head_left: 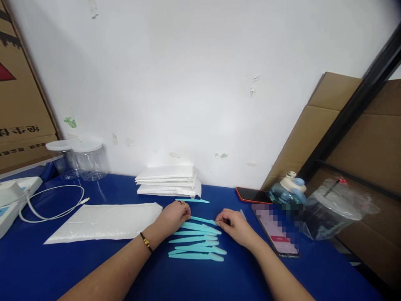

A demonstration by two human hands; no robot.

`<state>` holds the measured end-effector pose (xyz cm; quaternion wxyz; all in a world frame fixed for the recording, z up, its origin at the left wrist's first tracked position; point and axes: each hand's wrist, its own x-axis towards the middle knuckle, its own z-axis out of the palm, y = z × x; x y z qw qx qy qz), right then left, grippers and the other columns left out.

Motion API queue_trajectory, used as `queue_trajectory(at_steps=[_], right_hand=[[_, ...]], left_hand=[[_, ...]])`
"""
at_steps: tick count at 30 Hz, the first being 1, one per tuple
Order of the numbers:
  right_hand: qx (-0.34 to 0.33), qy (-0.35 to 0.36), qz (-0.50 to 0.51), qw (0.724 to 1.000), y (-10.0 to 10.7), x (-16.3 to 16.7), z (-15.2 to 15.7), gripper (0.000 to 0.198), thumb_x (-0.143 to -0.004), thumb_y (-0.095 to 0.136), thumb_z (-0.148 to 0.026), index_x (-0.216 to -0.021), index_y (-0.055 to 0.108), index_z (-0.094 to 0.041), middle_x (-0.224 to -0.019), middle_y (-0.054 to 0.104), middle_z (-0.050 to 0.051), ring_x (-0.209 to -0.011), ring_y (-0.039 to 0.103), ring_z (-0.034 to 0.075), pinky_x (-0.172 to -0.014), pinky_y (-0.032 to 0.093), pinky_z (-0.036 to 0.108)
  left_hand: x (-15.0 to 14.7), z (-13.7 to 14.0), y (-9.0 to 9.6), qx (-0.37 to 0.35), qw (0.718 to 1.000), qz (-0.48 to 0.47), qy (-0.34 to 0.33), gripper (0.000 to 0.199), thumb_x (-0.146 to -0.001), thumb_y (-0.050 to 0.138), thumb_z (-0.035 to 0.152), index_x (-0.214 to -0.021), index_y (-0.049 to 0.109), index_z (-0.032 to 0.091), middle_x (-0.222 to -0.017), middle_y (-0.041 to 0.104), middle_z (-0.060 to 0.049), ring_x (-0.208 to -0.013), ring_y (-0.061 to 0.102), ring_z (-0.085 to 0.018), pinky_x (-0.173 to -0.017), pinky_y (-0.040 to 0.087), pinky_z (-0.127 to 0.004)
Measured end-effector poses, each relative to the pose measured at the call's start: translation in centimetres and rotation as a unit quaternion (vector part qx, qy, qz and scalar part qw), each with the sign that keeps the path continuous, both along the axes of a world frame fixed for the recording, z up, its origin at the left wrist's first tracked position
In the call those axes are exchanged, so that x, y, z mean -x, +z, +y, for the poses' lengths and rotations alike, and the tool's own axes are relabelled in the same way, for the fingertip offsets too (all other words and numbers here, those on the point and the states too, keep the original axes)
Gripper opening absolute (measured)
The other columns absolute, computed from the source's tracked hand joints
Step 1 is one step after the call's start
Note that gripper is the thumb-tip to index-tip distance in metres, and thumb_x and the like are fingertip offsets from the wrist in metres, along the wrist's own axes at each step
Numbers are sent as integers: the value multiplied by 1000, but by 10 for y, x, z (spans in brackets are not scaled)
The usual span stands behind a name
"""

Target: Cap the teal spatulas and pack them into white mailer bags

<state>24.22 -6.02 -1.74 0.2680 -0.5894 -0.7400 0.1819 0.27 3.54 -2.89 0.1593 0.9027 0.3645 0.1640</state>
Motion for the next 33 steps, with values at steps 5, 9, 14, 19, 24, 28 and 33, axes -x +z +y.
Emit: queue_trajectory(at_steps=[5, 9, 14, 19, 24, 28, 33], right_hand=[[0, 9, 6, 1000, 0, 1, 1, 17, -82, 52, -22, -74, 66, -21, -77, 64, 1, -69, 58, 14, -63, 42, 24], [-72, -90, 9, 993, 7, -33, -1, 18, -82, 52, -29, -80, 69, -21, -84, 68, 4, -78, 61, 19, -72, 45, 28], [-52, -259, -82, 961, 4, -78, -4, 21, -79, 51, -32, -73, 68, -20, -73, 69, 6, -66, 61, 22, -61, 42, 31], [-8, -259, -97, 961, -7, -73, 1, 18, -74, 55, -29, -64, 65, -18, -67, 68, 6, -62, 59, 20, -56, 39, 28], [16, -153, 21, 988, -10, -43, 7, 11, -72, 58, -26, -69, 64, -18, -64, 65, 1, -59, 57, 15, -54, 40, 23], [15, -92, 57, 994, -10, -21, 8, 15, -76, 56, -26, -75, 69, -19, -72, 68, 1, -65, 58, 15, -59, 41, 23], [16, -60, 70, 996, -12, -11, 10, 17, -79, 56, -29, -78, 70, -19, -75, 69, 1, -67, 59, 16, -61, 42, 23]], left_hand=[[1, -3, 7, 2, 1000, 7, -19, 8, -79, 55, 22, -76, 62, 22, -79, 63, 1, -77, 55, -16, -70, 40, -26], [4, -4, 9, -49, 999, -9, -22, 25, -84, 53, 35, -105, 60, 24, -109, 61, -3, -106, 49, -21, -89, 38, -33], [6, -2, 2, -69, 997, 32, -23, 43, -92, 36, 43, -130, 45, 27, -138, 43, -4, -126, 32, -25, -99, 30, -42], [5, -4, 8, -65, 997, 36, -27, 36, -92, 35, 40, -121, 54, 28, -126, 54, -2, -116, 42, -23, -93, 33, -39], [1, -1, 9, -9, 1000, -11, 3, 17, -81, 49, 20, -86, 65, 24, -92, 66, 0, -91, 54, -18, -79, 38, -29], [-2, 2, 1, 83, 992, -82, 41, 18, -74, 48, 14, -84, 62, 20, -77, 63, 1, -73, 56, -14, -65, 40, -23], [-8, -3, 0, 120, 985, -121, 25, 17, -72, 47, 14, -83, 59, 19, -71, 60, 3, -64, 53, -12, -59, 39, -22]])
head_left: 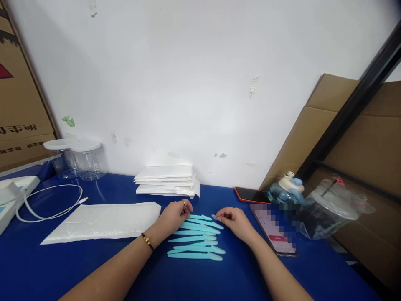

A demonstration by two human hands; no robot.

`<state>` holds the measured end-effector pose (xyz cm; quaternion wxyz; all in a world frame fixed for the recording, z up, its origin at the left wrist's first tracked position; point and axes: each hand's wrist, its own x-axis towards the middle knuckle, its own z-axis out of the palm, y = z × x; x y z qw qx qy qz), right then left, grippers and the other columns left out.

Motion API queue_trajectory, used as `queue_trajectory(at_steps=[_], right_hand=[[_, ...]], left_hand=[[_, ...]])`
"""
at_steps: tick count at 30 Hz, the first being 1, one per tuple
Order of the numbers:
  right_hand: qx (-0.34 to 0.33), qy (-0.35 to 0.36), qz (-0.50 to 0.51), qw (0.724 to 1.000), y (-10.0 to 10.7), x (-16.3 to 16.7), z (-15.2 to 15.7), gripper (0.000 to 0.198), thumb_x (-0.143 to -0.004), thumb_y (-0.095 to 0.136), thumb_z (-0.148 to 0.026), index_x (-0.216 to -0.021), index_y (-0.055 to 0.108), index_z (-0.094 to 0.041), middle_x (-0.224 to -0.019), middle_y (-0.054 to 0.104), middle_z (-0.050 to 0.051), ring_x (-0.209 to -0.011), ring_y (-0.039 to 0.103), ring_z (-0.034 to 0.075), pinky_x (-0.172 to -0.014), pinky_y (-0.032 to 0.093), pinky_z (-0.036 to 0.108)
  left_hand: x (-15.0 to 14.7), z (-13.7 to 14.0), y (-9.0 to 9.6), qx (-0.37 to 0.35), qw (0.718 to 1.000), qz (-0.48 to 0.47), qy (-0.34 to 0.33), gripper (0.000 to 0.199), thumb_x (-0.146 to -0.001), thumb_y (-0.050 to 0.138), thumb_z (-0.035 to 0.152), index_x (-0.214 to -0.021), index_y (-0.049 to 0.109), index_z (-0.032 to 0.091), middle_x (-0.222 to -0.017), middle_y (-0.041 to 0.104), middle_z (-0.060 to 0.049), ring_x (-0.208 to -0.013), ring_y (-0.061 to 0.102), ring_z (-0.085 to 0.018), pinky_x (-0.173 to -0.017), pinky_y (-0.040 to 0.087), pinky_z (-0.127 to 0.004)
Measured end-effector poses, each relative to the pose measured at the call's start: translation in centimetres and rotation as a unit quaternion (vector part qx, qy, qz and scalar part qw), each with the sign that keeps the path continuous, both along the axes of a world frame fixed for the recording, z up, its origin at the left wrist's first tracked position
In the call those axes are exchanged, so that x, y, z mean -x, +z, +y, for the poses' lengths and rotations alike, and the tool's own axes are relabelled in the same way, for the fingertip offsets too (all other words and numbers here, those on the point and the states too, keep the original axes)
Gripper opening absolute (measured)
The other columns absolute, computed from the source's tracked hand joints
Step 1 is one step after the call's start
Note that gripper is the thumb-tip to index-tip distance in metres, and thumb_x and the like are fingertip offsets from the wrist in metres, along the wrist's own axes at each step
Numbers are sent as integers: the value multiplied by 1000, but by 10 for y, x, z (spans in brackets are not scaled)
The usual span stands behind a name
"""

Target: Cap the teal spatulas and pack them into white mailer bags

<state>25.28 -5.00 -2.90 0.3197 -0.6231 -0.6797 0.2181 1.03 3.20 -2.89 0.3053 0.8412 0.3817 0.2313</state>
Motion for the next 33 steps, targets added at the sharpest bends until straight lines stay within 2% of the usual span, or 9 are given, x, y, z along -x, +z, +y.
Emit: queue_trajectory(at_steps=[6, 16, 18, 20, 22, 25, 27, 29, 33], right_hand=[[2, 26, -4, 1000, 2, -1, 0, 16, -79, 55, -26, -79, 70, -19, -74, 67, 1, -68, 58, 16, -62, 42, 24], [3, 62, -2, 998, 4, 13, -2, 14, -78, 57, -21, -79, 71, -19, -76, 65, 1, -68, 57, 15, -61, 41, 24], [4, 64, -8, 998, 8, 14, -4, 16, -80, 55, -23, -81, 70, -20, -78, 65, 2, -70, 57, 15, -63, 42, 25], [5, 68, -21, 997, 14, 16, -10, 21, -82, 55, -30, -93, 69, -20, -86, 64, 4, -78, 57, 18, -70, 44, 28], [13, 74, -57, 996, 20, 21, -19, 44, -76, 61, -41, -115, 60, -21, -103, 60, 7, -95, 54, 22, -82, 43, 33], [52, 79, -151, 984, 28, 36, -34, 97, -54, 75, -54, -137, 37, -22, -125, 45, 10, -117, 36, 31, -99, 30, 44], [72, 80, -196, 975, 32, 47, -42, 105, -46, 77, -57, -137, 35, -23, -126, 41, 9, -118, 33, 33, -99, 28, 48], [70, 93, -210, 971, 35, 56, -46, 88, -53, 75, -52, -130, 43, -23, -119, 44, 8, -112, 38, 30, -95, 33, 45], [31, 126, -212, 969, 35, 65, -49, 41, -71, 59, -24, -111, 52, -21, -105, 48, 6, -100, 44, 23, -86, 41, 35]], left_hand=[[-4, -6, 2, -34, 999, 4, -5, 19, -71, 46, 11, -85, 56, 21, -71, 59, 3, -68, 53, -12, -63, 38, -23], [-9, -14, 3, -45, 998, 7, -30, 20, -74, 46, 10, -88, 54, 22, -75, 60, 3, -73, 55, -13, -69, 40, -23], [-8, -16, 8, -46, 998, 23, -35, 19, -76, 49, 13, -92, 55, 21, -80, 61, 2, -78, 56, -14, -73, 41, -25], [-3, -19, 14, -65, 996, 34, -52, 25, -78, 54, 24, -104, 55, 22, -98, 61, -2, -93, 55, -17, -82, 41, -28], [4, -23, 21, -88, 991, 59, -82, 51, -75, 60, 43, -120, 49, 23, -120, 53, -7, -111, 47, -23, -94, 37, -35], [15, -32, 29, -98, 977, 135, -130, 94, -57, 68, 61, -136, 34, 23, -134, 41, -11, -125, 33, -32, -102, 29, -45], [19, -38, 32, -108, 967, 180, -142, 104, -50, 70, 62, -138, 30, 22, -135, 40, -12, -124, 33, -35, -102, 28, -48], [19, -44, 34, -130, 961, 204, -137, 93, -52, 70, 57, -132, 37, 22, -128, 46, -11, -118, 40, -33, -99, 33, -46], [10, -56, 33, -189, 946, 232, -126, 44, -63, 65, 38, -101, 54, 19, -102, 57, -9, -99, 51, -27, -84, 44, -37]])
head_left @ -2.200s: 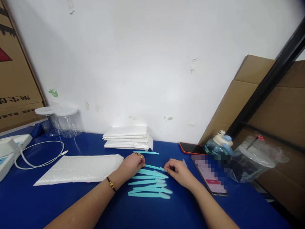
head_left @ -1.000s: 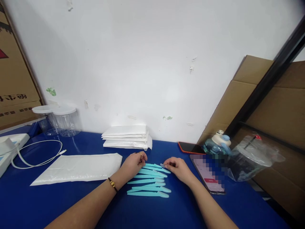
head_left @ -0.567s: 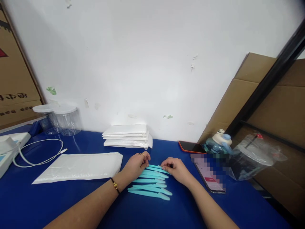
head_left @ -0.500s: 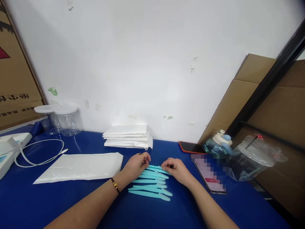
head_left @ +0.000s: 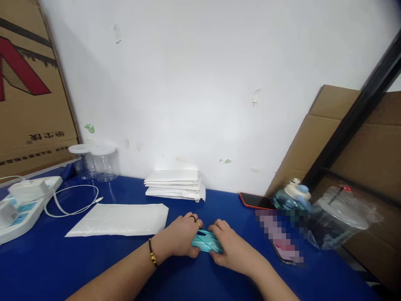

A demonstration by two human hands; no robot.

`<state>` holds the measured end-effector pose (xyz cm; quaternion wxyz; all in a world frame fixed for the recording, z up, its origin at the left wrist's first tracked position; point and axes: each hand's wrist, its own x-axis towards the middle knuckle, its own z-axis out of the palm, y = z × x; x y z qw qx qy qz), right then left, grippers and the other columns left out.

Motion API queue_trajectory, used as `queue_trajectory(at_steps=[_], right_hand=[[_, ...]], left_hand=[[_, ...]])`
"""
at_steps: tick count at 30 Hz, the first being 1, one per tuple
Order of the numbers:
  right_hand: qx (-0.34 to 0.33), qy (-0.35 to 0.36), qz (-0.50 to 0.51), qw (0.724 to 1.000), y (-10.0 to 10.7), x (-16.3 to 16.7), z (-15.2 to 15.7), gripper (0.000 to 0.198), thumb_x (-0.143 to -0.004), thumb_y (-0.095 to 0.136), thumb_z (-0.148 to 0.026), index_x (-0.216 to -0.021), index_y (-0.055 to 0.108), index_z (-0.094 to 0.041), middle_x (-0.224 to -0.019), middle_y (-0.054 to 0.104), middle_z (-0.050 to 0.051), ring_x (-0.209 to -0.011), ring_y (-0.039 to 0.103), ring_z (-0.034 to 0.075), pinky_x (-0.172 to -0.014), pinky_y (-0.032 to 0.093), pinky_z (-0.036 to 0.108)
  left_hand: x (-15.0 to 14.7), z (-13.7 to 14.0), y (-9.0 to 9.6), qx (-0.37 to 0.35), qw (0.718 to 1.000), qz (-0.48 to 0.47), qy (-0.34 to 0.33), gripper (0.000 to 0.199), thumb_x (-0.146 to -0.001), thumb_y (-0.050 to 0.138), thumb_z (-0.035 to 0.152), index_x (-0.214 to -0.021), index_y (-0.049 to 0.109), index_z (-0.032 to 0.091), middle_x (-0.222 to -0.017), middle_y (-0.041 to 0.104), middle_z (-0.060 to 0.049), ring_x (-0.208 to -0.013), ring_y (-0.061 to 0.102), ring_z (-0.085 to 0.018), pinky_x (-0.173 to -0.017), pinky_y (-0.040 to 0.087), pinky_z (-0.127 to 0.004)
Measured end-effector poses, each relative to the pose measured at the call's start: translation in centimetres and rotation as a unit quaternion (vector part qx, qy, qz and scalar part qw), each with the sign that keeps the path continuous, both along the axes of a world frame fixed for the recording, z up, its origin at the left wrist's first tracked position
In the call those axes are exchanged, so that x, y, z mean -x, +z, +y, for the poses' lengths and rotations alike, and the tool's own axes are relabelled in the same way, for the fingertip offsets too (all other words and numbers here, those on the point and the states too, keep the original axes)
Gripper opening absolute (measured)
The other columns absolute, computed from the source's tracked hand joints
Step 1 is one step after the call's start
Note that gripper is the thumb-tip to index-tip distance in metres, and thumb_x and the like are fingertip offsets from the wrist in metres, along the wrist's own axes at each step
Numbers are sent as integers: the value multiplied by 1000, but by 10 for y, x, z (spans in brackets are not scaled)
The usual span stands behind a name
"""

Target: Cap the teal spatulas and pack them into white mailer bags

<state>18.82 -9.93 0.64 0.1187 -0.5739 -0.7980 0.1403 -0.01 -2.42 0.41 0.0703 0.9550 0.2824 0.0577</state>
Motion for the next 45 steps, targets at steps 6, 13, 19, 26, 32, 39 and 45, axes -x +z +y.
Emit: queue_trajectory(at_steps=[6, 13, 19, 26, 32, 39, 45], right_hand=[[-52, 16, -67, 996, -10, 8, 1, 29, -70, 45, -6, -96, 53, -16, -101, 51, 10, -96, 48, 24, -83, 44, 34], [-57, 34, -133, 989, -4, 17, 3, 43, -68, 46, -5, -110, 52, -10, -100, 58, 13, -92, 54, 26, -81, 45, 37], [-82, 22, -70, 994, 68, 5, -1, 40, -67, 63, -16, -106, 57, -15, -98, 62, 10, -90, 57, 27, -78, 46, 37], [-170, 51, 170, 969, 104, 19, 9, 44, -93, 36, -43, -135, 40, -28, -140, 42, 4, -131, 32, 24, -109, 25, 44], [-125, 63, 179, 974, 73, 44, 16, 43, -94, 34, -44, -131, 47, -27, -139, 44, 4, -131, 32, 22, -111, 24, 43], [-102, 58, 345, 931, 64, 25, 23, 50, -92, 39, -47, -138, 34, -27, -137, 46, 8, -124, 44, 23, -103, 36, 42], [-150, 119, 267, 945, 48, 27, 20, 34, -90, 45, -41, -118, 60, -27, -128, 55, 7, -124, 44, 26, -105, 33, 47]], left_hand=[[-14, -11, -12, -53, 998, 35, -7, 20, -70, 53, 20, -89, 54, 14, -88, 59, -11, -81, 56, -24, -75, 47, -35], [-22, -9, -16, -57, 998, -11, 14, 26, -70, 58, 28, -92, 55, 15, -92, 62, -10, -82, 58, -26, -75, 47, -36], [-25, -7, -12, 100, 983, -149, 44, 21, -77, 56, 35, -86, 56, 17, -79, 63, -5, -71, 58, -20, -65, 43, -28], [-34, -11, -14, 359, 850, -385, 18, 36, -83, 47, 51, -73, 47, 16, -52, 43, 5, -45, 40, -8, -45, 32, -21], [-34, -8, -27, 391, 835, -386, 7, 48, -79, 49, 58, -57, 46, 16, -47, 46, 3, -45, 45, -9, -47, 37, -21], [-26, -13, -15, 538, 757, -369, -41, 46, -74, 56, 61, -67, 40, 18, -45, 36, 10, -37, 32, -4, -39, 28, -19], [-19, -21, -3, 665, 675, -309, -88, 43, -65, 73, 47, -69, 42, 18, -46, 31, 12, -38, 23, -1, -41, 20, -18]])
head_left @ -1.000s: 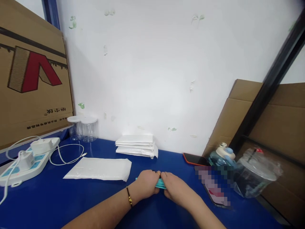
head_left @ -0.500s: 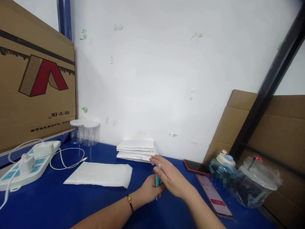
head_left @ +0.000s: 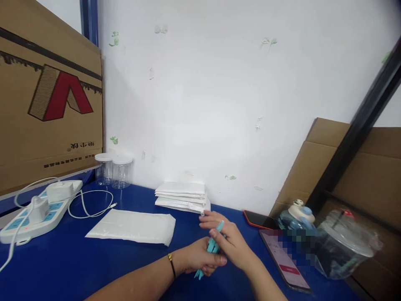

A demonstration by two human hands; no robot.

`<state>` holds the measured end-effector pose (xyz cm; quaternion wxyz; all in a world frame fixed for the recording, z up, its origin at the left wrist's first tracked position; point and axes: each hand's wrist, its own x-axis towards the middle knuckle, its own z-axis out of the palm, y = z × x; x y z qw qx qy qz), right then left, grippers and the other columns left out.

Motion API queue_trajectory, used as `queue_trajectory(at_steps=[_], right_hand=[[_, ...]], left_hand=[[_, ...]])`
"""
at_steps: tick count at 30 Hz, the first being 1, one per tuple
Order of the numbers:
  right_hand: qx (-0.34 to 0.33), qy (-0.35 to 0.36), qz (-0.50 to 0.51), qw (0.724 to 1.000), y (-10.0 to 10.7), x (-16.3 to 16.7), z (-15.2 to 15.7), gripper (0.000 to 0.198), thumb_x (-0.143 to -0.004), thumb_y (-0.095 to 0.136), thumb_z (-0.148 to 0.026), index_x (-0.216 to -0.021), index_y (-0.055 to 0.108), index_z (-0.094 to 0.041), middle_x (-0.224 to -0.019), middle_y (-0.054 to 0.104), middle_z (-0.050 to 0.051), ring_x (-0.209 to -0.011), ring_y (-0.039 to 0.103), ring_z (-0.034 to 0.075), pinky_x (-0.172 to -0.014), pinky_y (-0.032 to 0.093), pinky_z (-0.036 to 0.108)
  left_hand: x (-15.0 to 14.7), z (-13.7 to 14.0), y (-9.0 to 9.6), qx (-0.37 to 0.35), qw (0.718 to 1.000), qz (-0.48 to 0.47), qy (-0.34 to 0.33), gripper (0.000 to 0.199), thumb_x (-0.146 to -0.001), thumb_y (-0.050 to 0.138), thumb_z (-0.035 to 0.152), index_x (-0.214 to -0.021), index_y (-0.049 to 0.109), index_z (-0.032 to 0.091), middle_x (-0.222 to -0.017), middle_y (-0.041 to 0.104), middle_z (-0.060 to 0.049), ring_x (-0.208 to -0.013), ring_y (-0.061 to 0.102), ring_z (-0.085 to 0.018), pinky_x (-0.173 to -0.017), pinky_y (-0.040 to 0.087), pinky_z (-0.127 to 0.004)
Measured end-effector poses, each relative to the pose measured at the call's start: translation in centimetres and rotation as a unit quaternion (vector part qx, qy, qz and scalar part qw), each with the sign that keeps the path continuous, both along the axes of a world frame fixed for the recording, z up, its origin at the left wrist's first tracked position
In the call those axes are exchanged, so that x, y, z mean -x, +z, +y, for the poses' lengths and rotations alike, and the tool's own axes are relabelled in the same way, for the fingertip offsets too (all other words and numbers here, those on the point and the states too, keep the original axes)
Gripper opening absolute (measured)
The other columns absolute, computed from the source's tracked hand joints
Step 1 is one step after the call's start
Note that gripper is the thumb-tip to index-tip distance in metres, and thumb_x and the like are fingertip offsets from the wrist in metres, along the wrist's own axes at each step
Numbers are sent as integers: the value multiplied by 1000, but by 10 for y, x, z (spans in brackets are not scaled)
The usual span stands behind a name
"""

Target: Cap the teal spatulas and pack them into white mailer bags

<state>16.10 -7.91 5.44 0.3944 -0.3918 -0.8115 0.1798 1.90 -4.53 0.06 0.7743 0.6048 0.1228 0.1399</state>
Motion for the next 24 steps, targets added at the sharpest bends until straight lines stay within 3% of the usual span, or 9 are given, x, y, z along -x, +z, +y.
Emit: queue_trajectory(at_steps=[4, 8, 12, 14, 16, 18, 21, 22, 24], right_hand=[[-18, -41, 37, 998, -2, 1, -6, 48, -90, 45, -38, -137, 38, -28, -137, 46, 7, -124, 43, 25, -104, 34, 46], [-10, -17, -17, 1000, -2, -1, -8, 36, -92, 40, -33, -126, 52, -30, -132, 52, 4, -125, 42, 24, -105, 33, 45], [-24, -68, 65, 995, -1, 1, -9, 48, -92, 40, -35, -140, 31, -29, -141, 41, 6, -127, 39, 24, -104, 34, 44], [-33, -63, 36, 997, 1, 1, -11, 43, -93, 38, -37, -136, 39, -30, -141, 41, 4, -130, 35, 24, -108, 26, 46], [-4, -26, -10, 1000, 4, 1, -11, 37, -94, 35, -37, -127, 51, -31, -134, 51, 3, -128, 39, 24, -111, 19, 49], [43, 2, 7, 999, 4, -1, -11, 38, -94, 34, -40, -130, 47, -33, -131, 54, 3, -126, 42, 23, -110, 19, 50], [80, 25, 154, 984, -1, -4, -9, 68, -86, 47, -53, -144, 16, -32, -143, 38, 7, -130, 35, 26, -107, 25, 49], [100, 50, 196, 974, -4, -4, -8, 81, -80, 55, -56, -144, 13, -31, -144, 36, 9, -130, 35, 27, -106, 28, 48], [182, 131, 232, 947, -9, 2, -9, 92, -66, 70, -56, -141, 26, -26, -138, 44, 13, -125, 41, 31, -102, 33, 48]], left_hand=[[2, 3, -1, -7, 1000, 12, 3, 39, -66, 73, 43, -68, 44, 17, -47, 33, 11, -39, 25, -1, -41, 21, -18], [2, 7, -4, -6, 1000, 5, 4, 37, -64, 74, 39, -70, 46, 16, -49, 36, 10, -39, 27, -1, -41, 21, -18], [2, 7, -6, 1, 1000, 4, 7, 36, -67, 72, 37, -67, 42, 17, -45, 33, 11, -38, 24, -1, -40, 20, -18], [2, 8, -7, 2, 1000, 4, 5, 37, -67, 73, 37, -67, 41, 18, -45, 33, 11, -37, 24, -1, -40, 20, -18], [2, 9, -7, 7, 1000, 5, 5, 36, -66, 74, 35, -69, 43, 18, -45, 34, 11, -37, 24, -2, -40, 20, -18], [4, 10, -4, 20, 1000, 2, 2, 35, -65, 75, 33, -69, 43, 18, -44, 34, 11, -36, 24, -2, -39, 19, -18], [9, 8, 3, 71, 996, -16, -44, 36, -63, 76, 28, -66, 41, 18, -42, 32, 12, -34, 21, -1, -38, 17, -19], [10, 6, 5, 98, 992, -21, -73, 37, -61, 76, 25, -66, 41, 18, -42, 32, 11, -33, 20, -1, -37, 15, -19], [10, 1, 6, 145, 978, -28, -145, 40, -57, 77, 22, -61, 37, 19, -43, 31, 11, -32, 17, -1, -37, 11, -20]])
